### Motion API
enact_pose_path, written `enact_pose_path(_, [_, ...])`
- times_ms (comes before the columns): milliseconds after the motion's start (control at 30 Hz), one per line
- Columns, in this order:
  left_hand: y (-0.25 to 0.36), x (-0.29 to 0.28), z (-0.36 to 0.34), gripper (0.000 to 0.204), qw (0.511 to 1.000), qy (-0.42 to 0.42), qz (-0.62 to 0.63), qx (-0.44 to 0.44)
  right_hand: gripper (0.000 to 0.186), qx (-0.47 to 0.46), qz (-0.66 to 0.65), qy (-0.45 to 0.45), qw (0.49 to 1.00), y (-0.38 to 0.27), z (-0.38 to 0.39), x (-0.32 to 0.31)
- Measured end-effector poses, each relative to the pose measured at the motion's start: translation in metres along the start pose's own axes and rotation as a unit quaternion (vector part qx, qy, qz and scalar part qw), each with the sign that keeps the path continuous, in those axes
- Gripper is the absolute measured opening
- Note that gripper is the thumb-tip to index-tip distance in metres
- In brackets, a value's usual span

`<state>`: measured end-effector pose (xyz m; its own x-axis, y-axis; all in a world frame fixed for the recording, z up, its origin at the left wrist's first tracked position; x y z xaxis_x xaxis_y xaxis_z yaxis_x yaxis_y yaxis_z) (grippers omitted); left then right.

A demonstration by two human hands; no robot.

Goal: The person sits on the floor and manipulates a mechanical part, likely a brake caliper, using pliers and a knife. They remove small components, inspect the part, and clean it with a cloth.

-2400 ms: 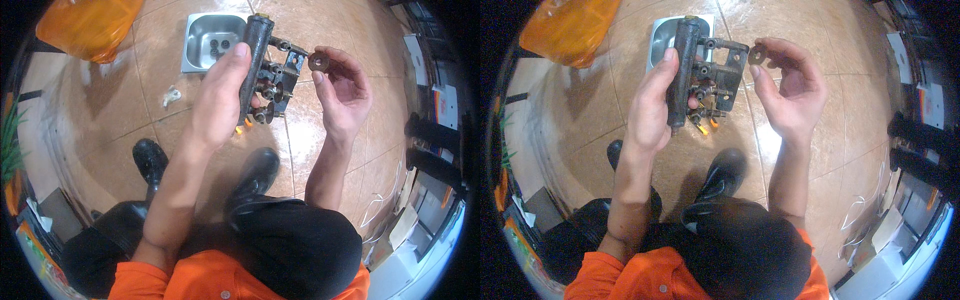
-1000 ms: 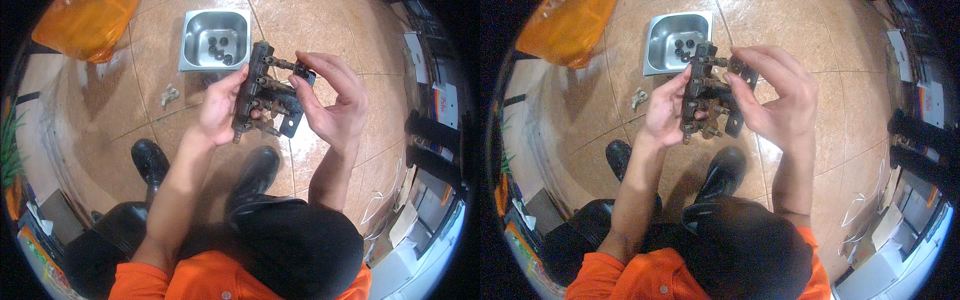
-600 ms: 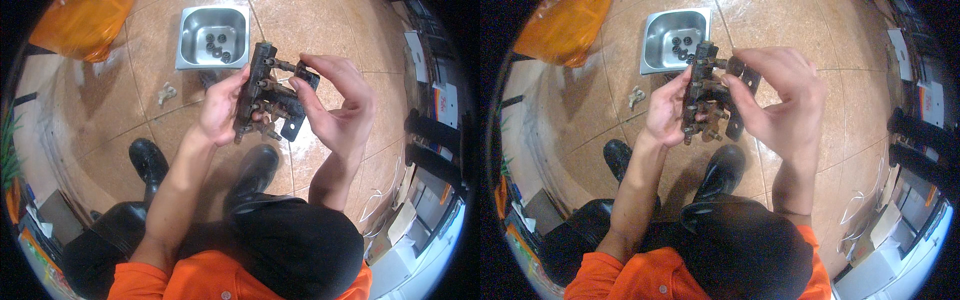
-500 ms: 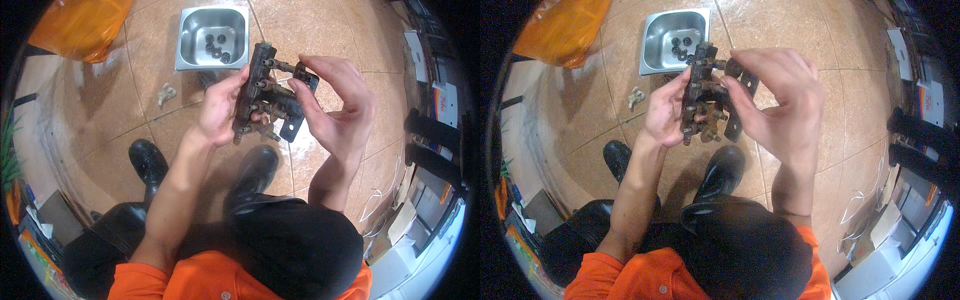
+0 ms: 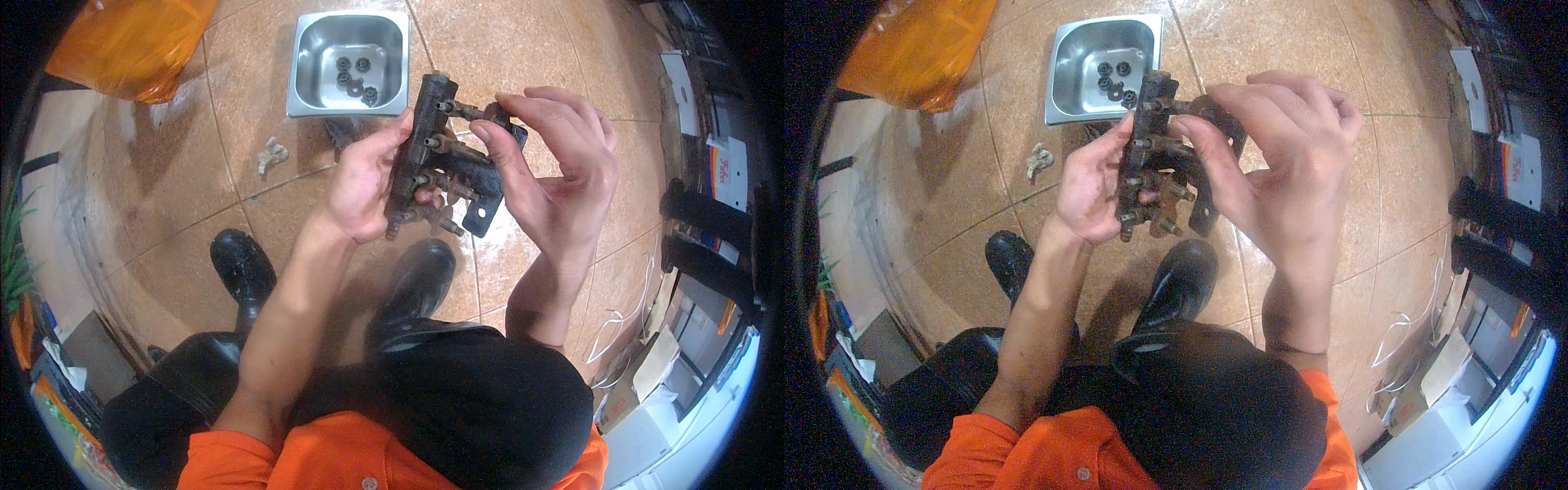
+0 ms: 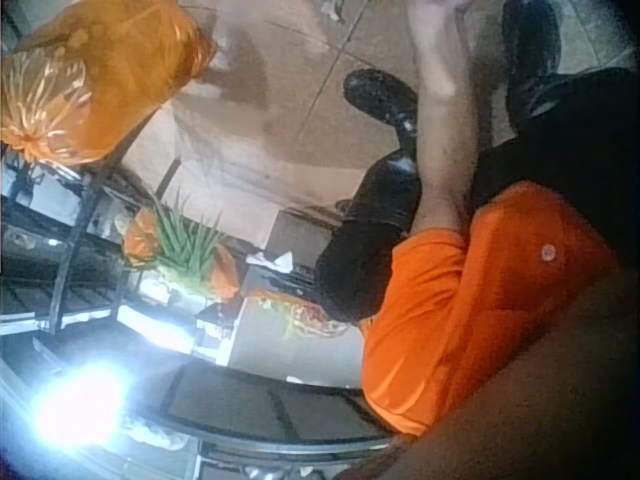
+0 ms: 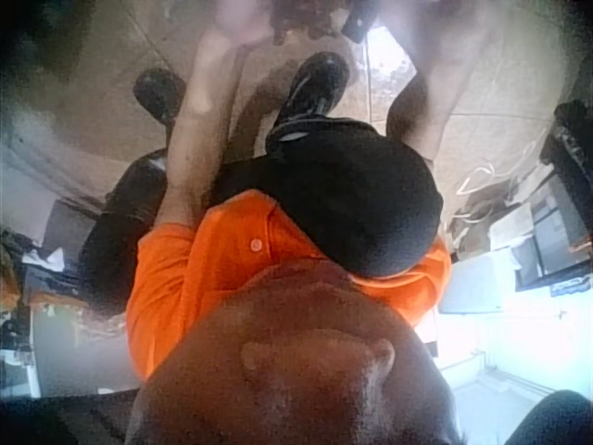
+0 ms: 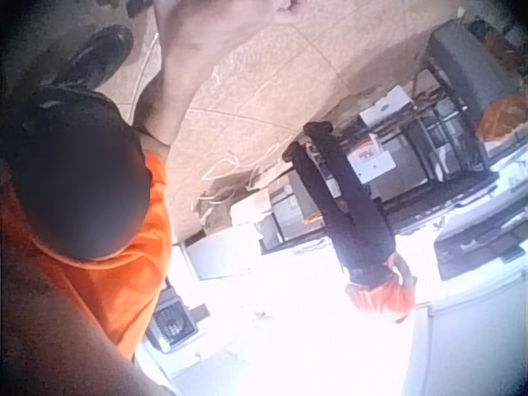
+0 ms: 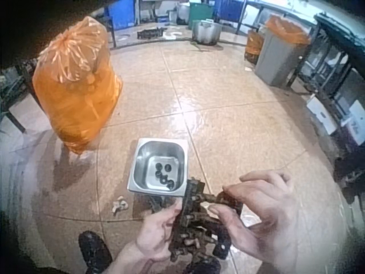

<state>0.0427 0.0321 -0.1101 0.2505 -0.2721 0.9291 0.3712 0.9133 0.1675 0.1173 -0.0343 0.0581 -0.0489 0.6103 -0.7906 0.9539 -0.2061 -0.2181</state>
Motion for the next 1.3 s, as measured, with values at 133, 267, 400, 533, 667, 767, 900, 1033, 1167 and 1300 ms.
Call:
enact_pose_path(133, [-0.003, -0.007, -0.001, 0.036, 0.999, 0.046, 0.001, 0.003, 0.027, 0.020, 0.007, -0.028, 0.999, -0.001, 0.001, 0.002])
enact_pose_path(267, [-0.002, -0.003, -0.001, 0.037, 1.000, 0.005, 0.029, 0.006, 0.028, 0.019, -0.006, -0.040, 0.999, -0.004, 0.000, 0.003])
enact_pose_path(400, [-0.001, -0.002, -0.001, 0.036, 1.000, 0.010, 0.010, 0.012, 0.034, 0.041, -0.017, -0.085, 0.995, -0.002, -0.001, 0.008])
enact_pose_path(533, [-0.002, -0.002, -0.001, 0.036, 1.000, -0.004, 0.013, 0.010, 0.037, 0.065, -0.034, -0.112, 0.991, 0.001, 0.001, 0.012])
enact_pose_path(667, [-0.002, -0.003, -0.001, 0.036, 1.000, 0.003, 0.000, 0.007, 0.037, 0.052, -0.052, -0.109, 0.991, 0.001, 0.001, 0.011])
enact_pose_path(767, [-0.003, -0.003, -0.002, 0.036, 1.000, 0.002, 0.002, 0.003, 0.037, 0.053, -0.054, -0.112, 0.991, 0.001, 0.000, 0.011])
enact_pose_path(900, [-0.003, -0.009, -0.001, 0.045, 0.997, 0.070, -0.008, 0.010, 0.033, 0.051, -0.068, -0.119, 0.989, 0.001, -0.001, 0.013])
enact_pose_path(1033, [-0.003, -0.007, -0.001, 0.041, 0.998, 0.068, -0.006, 0.009, 0.024, 0.039, -0.074, -0.108, 0.991, 0.000, -0.002, 0.014])
enact_pose_path(1167, [-0.002, -0.004, -0.001, 0.036, 1.000, 0.007, 0.006, 0.017, 0.018, 0.045, -0.062, -0.132, 0.988, 0.000, -0.004, 0.016])
enact_pose_path(1300, [-0.002, 0.003, -0.003, 0.035, 0.999, -0.009, 0.021, 0.022, 0.028, 0.057, -0.015, -0.192, 0.980, 0.003, -0.004, 0.016])
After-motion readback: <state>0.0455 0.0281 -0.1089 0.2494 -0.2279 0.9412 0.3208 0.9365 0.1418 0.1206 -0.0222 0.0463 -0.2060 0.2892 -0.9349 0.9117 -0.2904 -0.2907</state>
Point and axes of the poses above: each hand's wrist, its own z-axis away from the middle knuckle, its own x-axis out of the palm, y = z × x, the point moved 10 cm from there along -z, towards the middle knuckle, and after that the axes turned 13 degrees about -x, right-handed, at the moved point
